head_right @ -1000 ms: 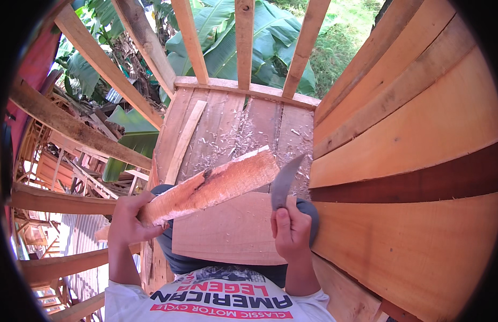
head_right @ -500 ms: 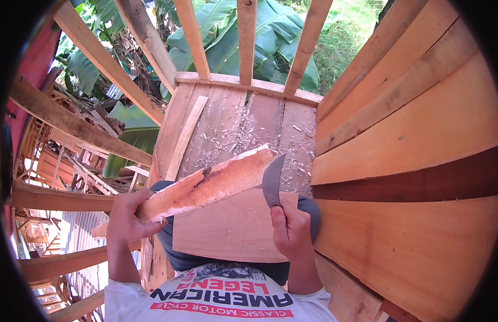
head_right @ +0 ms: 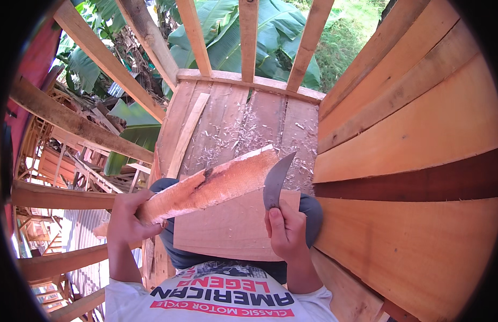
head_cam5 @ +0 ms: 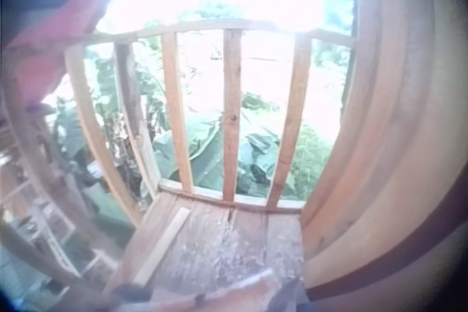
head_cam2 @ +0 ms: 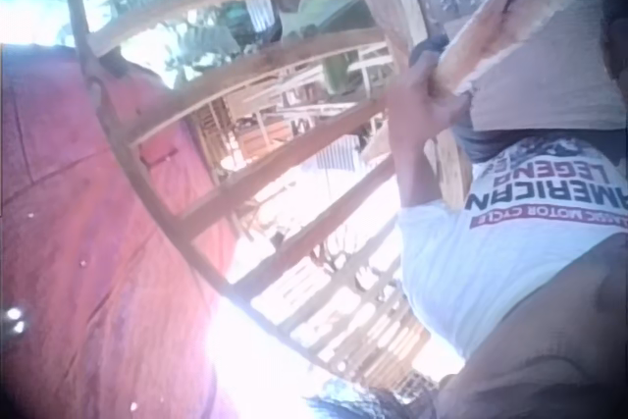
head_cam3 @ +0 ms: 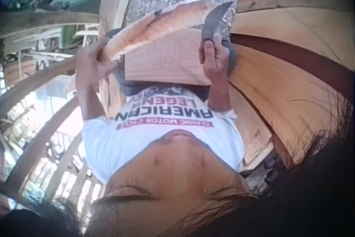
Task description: The person sits cross-legged on a wooden platform and uses a curved knife to shave and shape a long piece of wood. They hold the wood in their left hand and repeatedly scrape the surface with the knife in their right hand, producing wood shavings.
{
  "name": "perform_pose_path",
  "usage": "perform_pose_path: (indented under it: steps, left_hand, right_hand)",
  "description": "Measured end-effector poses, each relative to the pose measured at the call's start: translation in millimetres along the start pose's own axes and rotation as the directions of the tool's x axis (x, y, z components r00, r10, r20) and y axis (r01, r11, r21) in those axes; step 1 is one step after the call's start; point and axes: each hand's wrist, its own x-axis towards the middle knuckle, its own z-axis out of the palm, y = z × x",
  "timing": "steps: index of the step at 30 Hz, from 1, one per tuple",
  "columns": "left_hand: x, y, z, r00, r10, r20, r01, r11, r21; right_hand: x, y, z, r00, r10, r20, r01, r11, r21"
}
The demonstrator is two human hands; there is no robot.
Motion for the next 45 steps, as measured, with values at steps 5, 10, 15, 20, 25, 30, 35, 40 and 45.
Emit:
perform_pose_path:
  steps: [5,10,15,20,25,30,35,40,45]
  left_hand:
    - [-0.1,-2.4,3.5,1.0,0.002,0.004,-0.002,1.0,0.015]
    - [-1.9,-7.0,4.0,1.0,0.011,-0.007,-0.011,1.0,0.006]
    - [0.3,-0.1,1.9,0.999,-0.032,0.001,0.032,0.999,-0.006]
    - [-3.8,0.7,1.2,0.998,-0.064,-0.016,0.064,0.997,0.046]
    - [-6.8,-2.3,-3.2,0.996,-0.087,0.003,0.087,0.994,0.061]
    - [-3.6,4.5,-2.0,0.996,-0.083,-0.022,0.083,0.997,0.0]
    - [-4.3,1.5,1.2,0.996,-0.088,-0.024,0.088,0.996,0.004]
    - [-3.7,1.0,-1.4,0.995,-0.099,-0.029,0.099,0.995,-0.011]
    - [-4.1,2.7,-3.5,0.997,-0.08,-0.02,0.08,0.997,0.01]
  right_hand:
    - [-1.5,-5.0,-0.7,0.996,0.024,-0.083,-0.022,1.0,0.016]
    - [-4.0,3.0,-2.8,0.994,0.11,-0.024,-0.106,0.986,0.128]
    - [-7.6,9.1,4.2,0.992,0.095,0.086,-0.097,0.995,0.025]
    - [0.5,7.4,2.1,0.996,0.059,0.069,-0.063,0.997,0.054]
    - [-1.4,9.1,2.8,0.988,0.118,0.099,-0.125,0.99,0.06]
    - [-1.0,4.5,4.5,0.991,0.079,0.11,-0.077,0.997,-0.017]
    - [-2.4,9.3,2.8,0.976,0.184,-0.117,-0.145,0.949,0.278]
    - [0.2,8.7,9.0,0.993,0.048,0.107,-0.041,0.997,-0.071]
    - [-1.1,8.2,10.0,0.996,0.056,0.071,-0.054,0.998,-0.033]
